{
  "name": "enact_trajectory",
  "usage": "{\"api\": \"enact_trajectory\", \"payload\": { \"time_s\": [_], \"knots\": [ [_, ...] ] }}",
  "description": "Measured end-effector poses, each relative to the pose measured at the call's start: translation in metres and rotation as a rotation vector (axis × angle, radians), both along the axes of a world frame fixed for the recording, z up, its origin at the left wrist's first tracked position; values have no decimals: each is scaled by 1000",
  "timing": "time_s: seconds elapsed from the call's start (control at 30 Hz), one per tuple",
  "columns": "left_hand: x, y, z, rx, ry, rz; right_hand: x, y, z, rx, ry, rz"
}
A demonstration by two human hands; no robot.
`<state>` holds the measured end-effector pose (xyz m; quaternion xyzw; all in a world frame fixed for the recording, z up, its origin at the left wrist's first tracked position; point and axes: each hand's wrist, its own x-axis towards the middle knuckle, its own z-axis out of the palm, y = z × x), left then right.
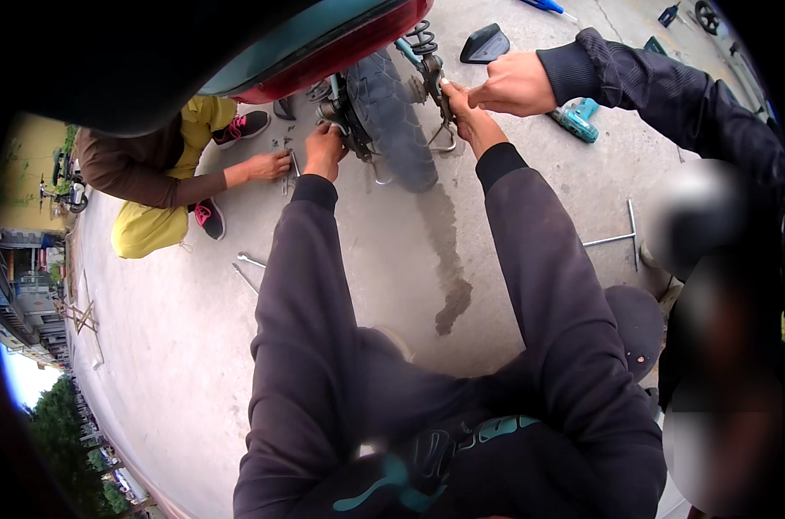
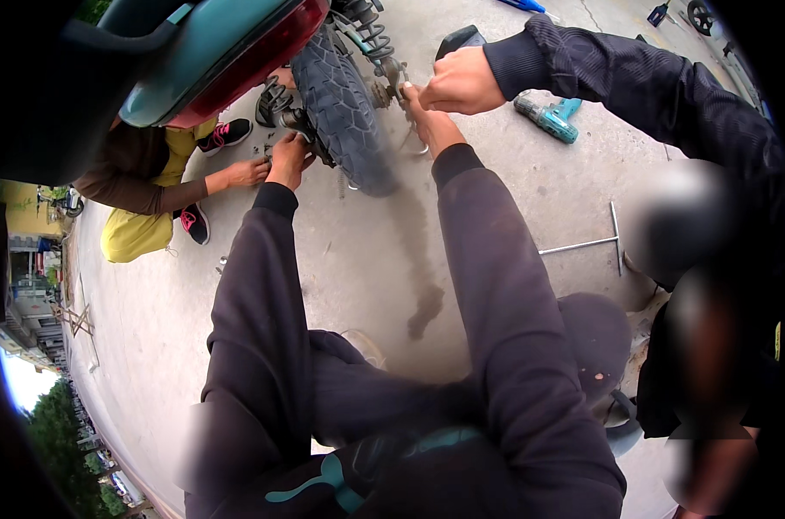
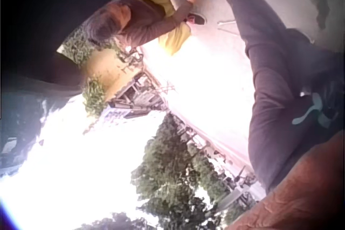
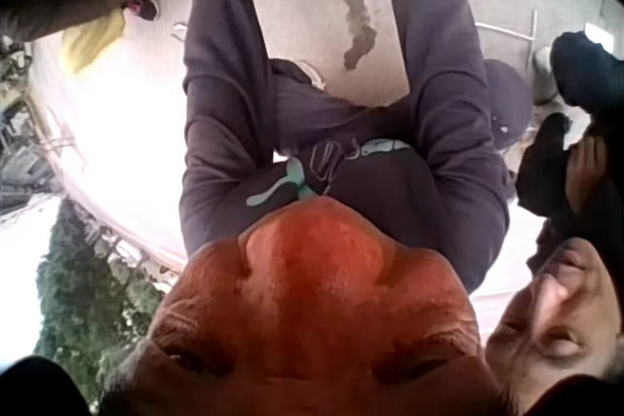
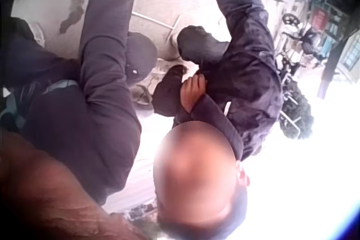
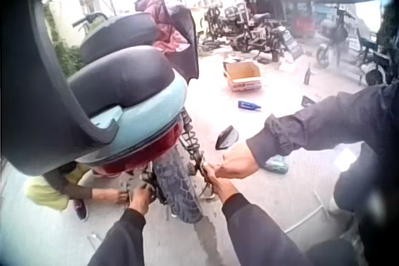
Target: The person installs a rear wheel onto a light blue scooter. They place the wheel on the axle, insert a metal washer and a cotter pin, and then use a wrench to tighten the axle nut. The person also adjusts the brake cable and checks the wheel's alignment.
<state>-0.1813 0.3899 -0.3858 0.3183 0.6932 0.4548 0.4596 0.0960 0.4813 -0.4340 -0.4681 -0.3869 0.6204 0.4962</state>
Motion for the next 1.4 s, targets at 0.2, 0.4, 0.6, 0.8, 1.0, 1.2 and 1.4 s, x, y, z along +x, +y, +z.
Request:
{"api": "enact_trajectory", "payload": {
  "time_s": [0.2, 0.4, 0.6, 0.8, 1.0, 1.2, 1.4],
  "knots": [
    [-13, -10, 1, -28, 66, 24, -29, -18, 15, -137, 156, -69],
    [-9, -10, -1, 9, -76, 80, -30, -21, 16, -112, 134, -116],
    [-8, -9, 5, -38, -102, 86, -40, -31, 29, -106, 140, -251],
    [-11, -11, 1, -8, -149, 159, -32, -32, 33, -147, 78, -145],
    [-9, -12, 4, -38, -121, 112, -31, -29, 31, -124, 89, -144],
    [-11, -9, 9, -93, -109, 105, -53, -47, 27, -35, 101, -499],
    [-4, -16, 16, -31, -49, 48, -52, -88, 43, -67, -61, -647]
  ]
}}
